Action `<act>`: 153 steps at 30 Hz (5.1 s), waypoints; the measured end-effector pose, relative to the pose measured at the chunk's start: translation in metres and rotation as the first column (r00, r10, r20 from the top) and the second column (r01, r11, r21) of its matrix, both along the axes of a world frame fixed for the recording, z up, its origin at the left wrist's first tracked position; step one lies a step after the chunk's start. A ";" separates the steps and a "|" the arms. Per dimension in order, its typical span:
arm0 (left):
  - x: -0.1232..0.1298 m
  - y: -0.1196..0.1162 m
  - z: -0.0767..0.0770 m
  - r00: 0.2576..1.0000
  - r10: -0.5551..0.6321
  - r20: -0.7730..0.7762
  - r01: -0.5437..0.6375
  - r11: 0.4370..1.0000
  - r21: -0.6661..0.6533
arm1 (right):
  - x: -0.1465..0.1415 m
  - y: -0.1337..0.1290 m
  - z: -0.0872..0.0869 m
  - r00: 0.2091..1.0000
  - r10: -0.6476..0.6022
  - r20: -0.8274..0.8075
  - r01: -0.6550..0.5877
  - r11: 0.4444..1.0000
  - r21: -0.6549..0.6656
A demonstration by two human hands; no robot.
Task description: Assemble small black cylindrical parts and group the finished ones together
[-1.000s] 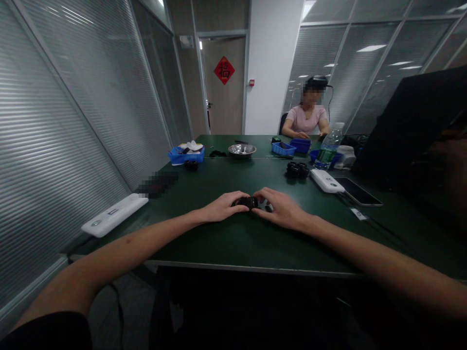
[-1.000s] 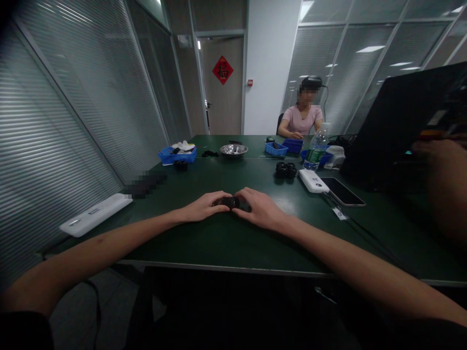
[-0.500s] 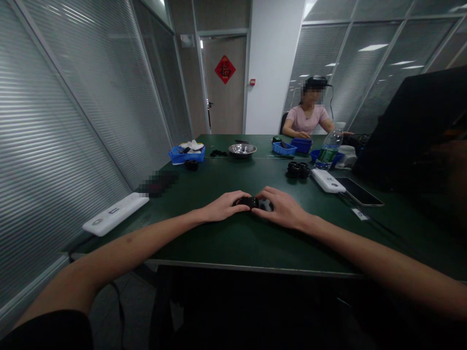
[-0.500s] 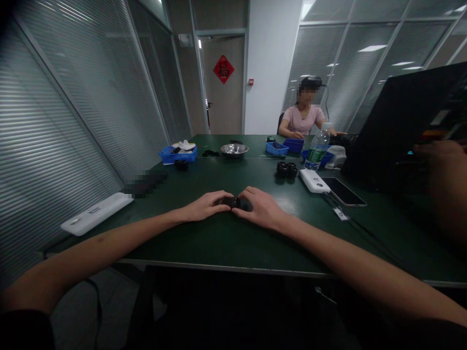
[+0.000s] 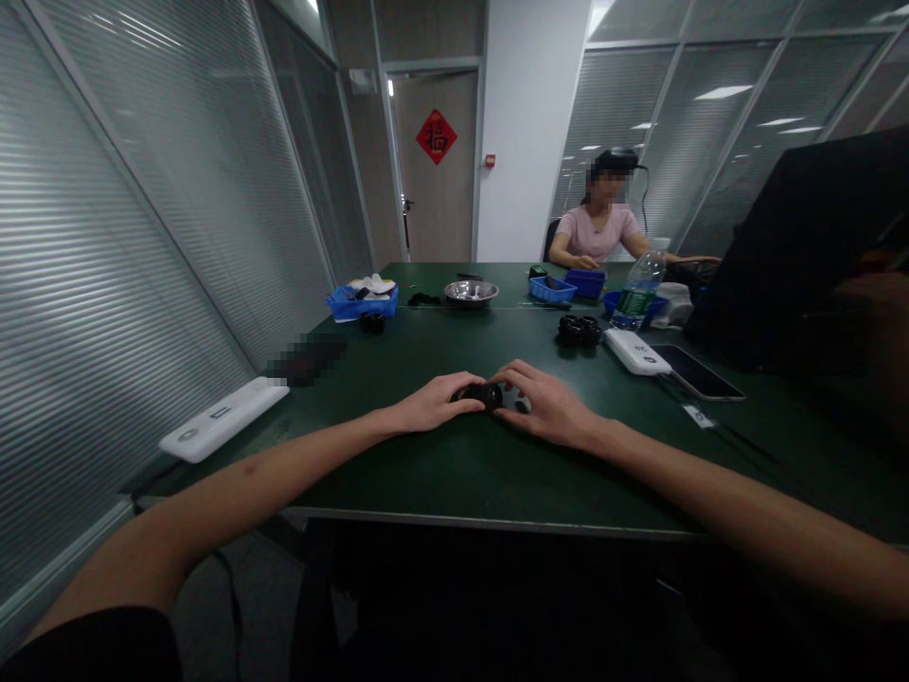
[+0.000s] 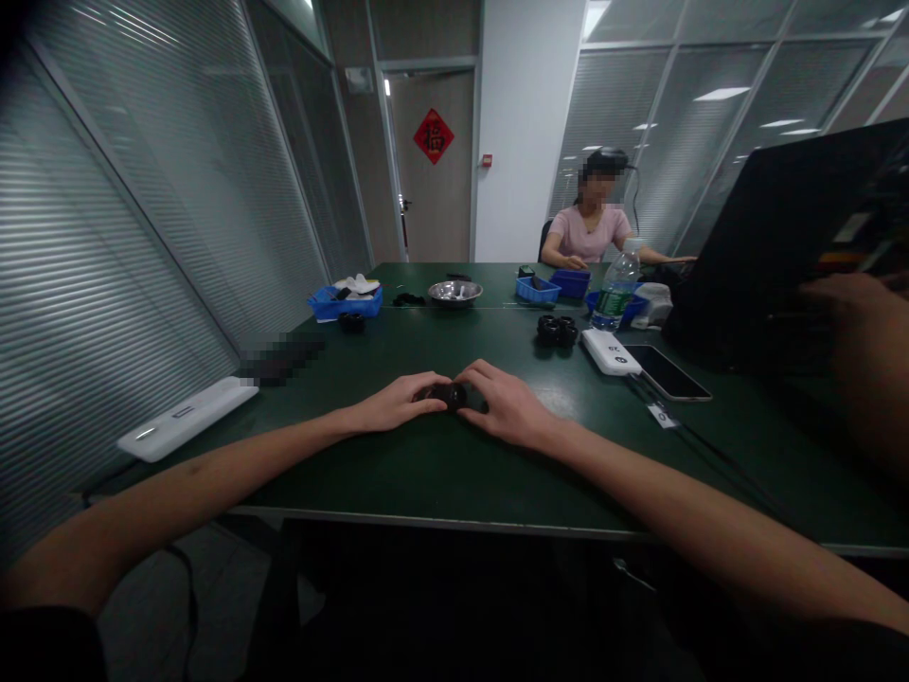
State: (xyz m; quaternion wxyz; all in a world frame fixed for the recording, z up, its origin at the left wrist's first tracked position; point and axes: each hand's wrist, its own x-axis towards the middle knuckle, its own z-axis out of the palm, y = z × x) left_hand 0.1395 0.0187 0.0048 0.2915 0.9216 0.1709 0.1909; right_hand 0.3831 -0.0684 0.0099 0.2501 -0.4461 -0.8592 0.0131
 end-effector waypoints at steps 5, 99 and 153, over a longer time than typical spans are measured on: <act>0.001 0.000 -0.001 1.000 -0.002 0.001 0.002 1.000 0.004 | -0.001 0.000 0.001 0.998 -0.055 0.014 0.055 0.998 0.007; 0.001 0.003 -0.003 1.000 -0.008 0.013 0.008 1.000 0.004 | 0.001 -0.001 0.002 0.994 -0.070 0.089 0.071 0.997 -0.007; 0.001 0.000 -0.001 1.000 -0.011 0.012 0.011 1.000 -0.007 | 0.003 -0.001 0.000 0.997 0.009 0.081 -0.012 0.999 0.039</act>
